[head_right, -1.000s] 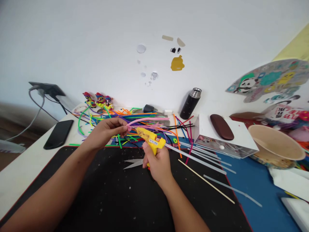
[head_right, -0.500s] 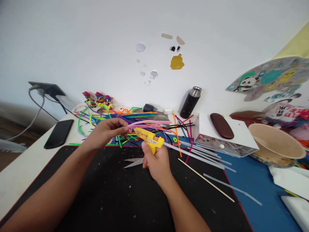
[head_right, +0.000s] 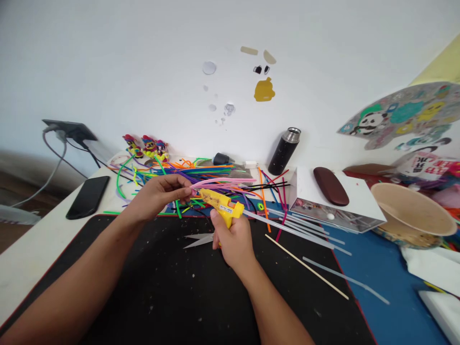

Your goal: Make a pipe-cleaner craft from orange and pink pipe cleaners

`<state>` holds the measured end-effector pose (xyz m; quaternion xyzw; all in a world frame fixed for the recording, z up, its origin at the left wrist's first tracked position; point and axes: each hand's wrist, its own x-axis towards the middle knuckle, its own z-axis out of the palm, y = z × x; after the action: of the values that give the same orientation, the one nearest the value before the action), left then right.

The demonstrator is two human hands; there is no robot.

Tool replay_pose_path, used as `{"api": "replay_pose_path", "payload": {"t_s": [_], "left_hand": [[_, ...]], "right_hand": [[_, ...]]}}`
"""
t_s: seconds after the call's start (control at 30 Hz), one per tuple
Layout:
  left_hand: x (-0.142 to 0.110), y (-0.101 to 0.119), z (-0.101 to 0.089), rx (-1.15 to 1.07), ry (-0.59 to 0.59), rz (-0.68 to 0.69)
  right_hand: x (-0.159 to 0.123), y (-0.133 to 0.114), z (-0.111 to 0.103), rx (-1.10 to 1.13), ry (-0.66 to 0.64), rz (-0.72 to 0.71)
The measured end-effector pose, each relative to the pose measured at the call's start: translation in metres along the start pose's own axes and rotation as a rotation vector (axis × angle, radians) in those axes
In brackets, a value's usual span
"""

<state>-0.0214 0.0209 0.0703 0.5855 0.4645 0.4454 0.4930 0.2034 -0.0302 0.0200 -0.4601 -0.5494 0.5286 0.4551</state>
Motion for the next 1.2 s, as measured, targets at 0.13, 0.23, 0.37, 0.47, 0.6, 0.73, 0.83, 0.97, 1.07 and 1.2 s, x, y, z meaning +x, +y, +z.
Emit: {"api": "replay_pose_path", "payload": {"t_s": [0.13, 0.23, 0.37, 0.47, 0.6, 0.73, 0.83, 0.97, 1.07, 1.2], "left_hand": [[0.000, 0.002, 0.001, -0.001, 0.000, -0.001], [-0.001, 0.005, 0.002, -0.004, -0.011, 0.001], [-0.001, 0.006, 0.002, -0.002, -0.012, 0.004], [-0.001, 0.005, 0.002, -0.007, -0.010, -0.001], [-0.001, 0.004, 0.001, -0.006, -0.015, 0.001], [-0.001, 0.005, 0.001, -0.002, -0.024, -0.011], [-0.001, 0.006, 0.001, -0.005, -0.028, -0.021], [-0.001, 0.005, 0.000, 0.002, -0.021, -0.004], [-0.001, 0.004, 0.000, 0.018, -0.019, 0.003], [-0.001, 0.005, 0.001, 0.027, -0.028, 0.005]], "right_hand": [[0.000, -0.001, 0.000, 0.016, -0.009, 0.019], [0.000, -0.003, 0.001, 0.026, 0.000, 0.034], [0.000, -0.005, 0.002, 0.023, 0.004, 0.035], [0.000, -0.006, 0.002, 0.014, 0.007, 0.041], [0.000, -0.007, 0.001, 0.004, 0.019, 0.060], [0.000, -0.009, 0.002, 0.015, 0.016, 0.063], [-0.001, -0.010, 0.002, 0.015, 0.017, 0.057], [-0.001, -0.011, 0.002, 0.011, 0.021, 0.077], [-0.001, -0.011, 0.002, 0.001, 0.018, 0.085], [-0.001, -0.011, 0.002, -0.007, 0.020, 0.079]]}}
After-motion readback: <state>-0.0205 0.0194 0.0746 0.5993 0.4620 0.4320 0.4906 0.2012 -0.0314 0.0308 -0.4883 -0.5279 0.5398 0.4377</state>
